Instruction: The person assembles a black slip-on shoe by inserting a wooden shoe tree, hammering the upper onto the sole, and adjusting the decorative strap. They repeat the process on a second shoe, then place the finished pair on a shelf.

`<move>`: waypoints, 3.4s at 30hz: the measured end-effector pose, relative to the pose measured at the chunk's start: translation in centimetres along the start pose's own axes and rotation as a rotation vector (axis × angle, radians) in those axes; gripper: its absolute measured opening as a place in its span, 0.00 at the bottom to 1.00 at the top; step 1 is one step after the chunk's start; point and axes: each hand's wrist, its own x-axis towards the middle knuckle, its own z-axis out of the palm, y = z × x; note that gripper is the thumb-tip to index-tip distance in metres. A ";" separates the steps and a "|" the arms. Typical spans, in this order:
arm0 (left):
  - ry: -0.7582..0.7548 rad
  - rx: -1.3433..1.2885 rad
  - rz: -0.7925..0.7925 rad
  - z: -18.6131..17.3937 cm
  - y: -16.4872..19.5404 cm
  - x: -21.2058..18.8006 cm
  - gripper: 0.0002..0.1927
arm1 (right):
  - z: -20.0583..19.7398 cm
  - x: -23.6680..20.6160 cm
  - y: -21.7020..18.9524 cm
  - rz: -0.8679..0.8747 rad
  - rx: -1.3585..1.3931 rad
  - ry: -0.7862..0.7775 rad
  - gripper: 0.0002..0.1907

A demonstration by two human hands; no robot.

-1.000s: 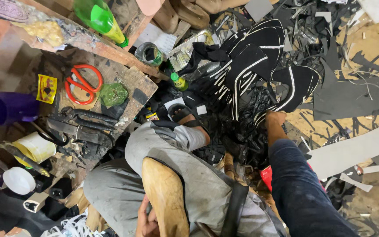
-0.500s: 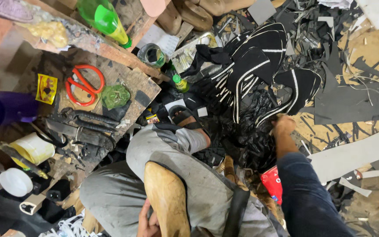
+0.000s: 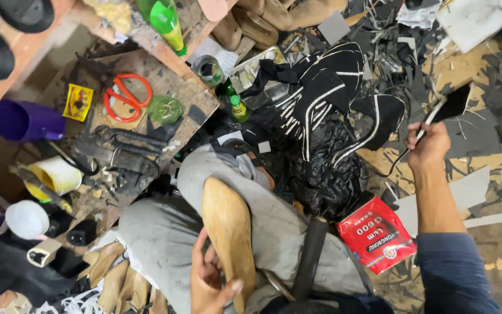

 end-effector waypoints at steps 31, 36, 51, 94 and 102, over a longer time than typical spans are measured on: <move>0.822 0.186 0.303 1.4 -0.6 -15.0 0.40 | 30.5 -37.8 0.6 0.648 0.045 -1.084 0.40; 0.525 -0.713 0.261 -3.3 2.3 -16.1 0.32 | 25.6 -39.7 6.3 0.641 -0.401 -1.066 0.32; 0.594 -0.412 -0.020 -7.8 -1.1 -15.1 0.09 | 20.4 -35.8 12.5 0.897 -0.935 -0.973 0.07; 0.302 -0.919 0.235 0.1 -4.8 -16.8 0.08 | 19.2 -36.0 9.5 1.132 -0.448 -1.124 0.14; 0.265 -0.891 0.325 -0.3 -5.1 -17.6 0.12 | 16.7 -34.6 8.4 1.018 -0.466 -1.166 0.17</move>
